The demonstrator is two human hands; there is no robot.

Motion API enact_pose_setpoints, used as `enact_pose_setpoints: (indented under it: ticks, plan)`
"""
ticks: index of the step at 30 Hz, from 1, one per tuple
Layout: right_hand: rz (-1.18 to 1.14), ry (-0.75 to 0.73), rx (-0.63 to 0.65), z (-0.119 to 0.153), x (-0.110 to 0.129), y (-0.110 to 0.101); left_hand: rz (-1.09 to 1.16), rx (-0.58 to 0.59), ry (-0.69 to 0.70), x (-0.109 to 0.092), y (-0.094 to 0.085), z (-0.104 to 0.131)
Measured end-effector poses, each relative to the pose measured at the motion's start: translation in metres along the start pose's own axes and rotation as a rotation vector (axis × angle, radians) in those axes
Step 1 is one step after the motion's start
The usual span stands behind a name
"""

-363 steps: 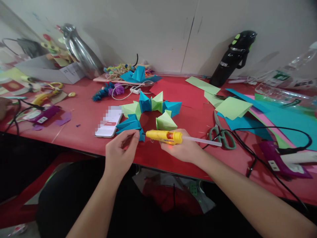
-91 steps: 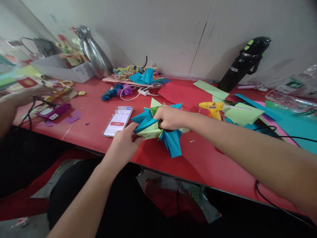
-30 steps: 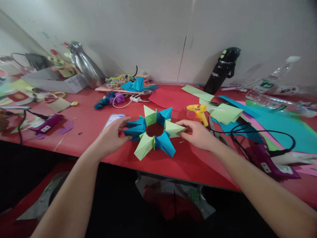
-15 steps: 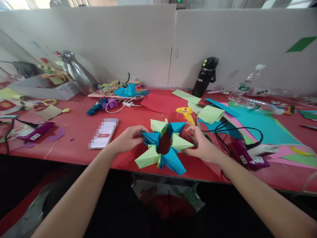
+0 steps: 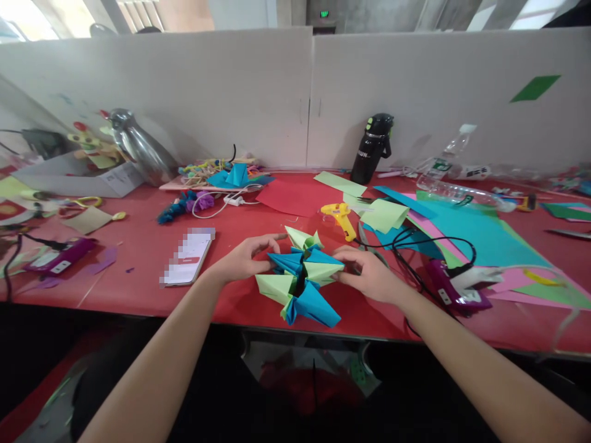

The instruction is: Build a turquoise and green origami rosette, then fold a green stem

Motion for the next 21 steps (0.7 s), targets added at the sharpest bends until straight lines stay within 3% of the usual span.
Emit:
enact_pose_setpoints:
  ticks: [5, 9, 17, 21]
  plan:
    - [-0.154, 0.041, 0.049, 0.001, 0.002, 0.004, -0.115, -0.059, 0.022, -0.003, -0.004, -0.001]
    - [-0.219, 0.071, 0.040, 0.005, 0.001, 0.002, -0.037, -0.007, 0.016, -0.001, -0.005, -0.003]
    - [-0.265, 0.049, -0.013, 0.010, -0.005, 0.005, 0.104, -0.120, 0.012, 0.007, 0.003, 0.006]
    - [-0.218, 0.031, 0.010, 0.007, -0.003, 0.009, -0.007, -0.067, 0.049, 0.005, 0.009, 0.008]
Point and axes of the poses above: each hand's wrist, its own z-axis away from the middle knuckle, its own y-axis out of the palm, x = y × z, the point moved 1 cm from there along -z, towards the middle knuckle, and after that the axes turned 9 degrees about -y, right-handed, at the moved point
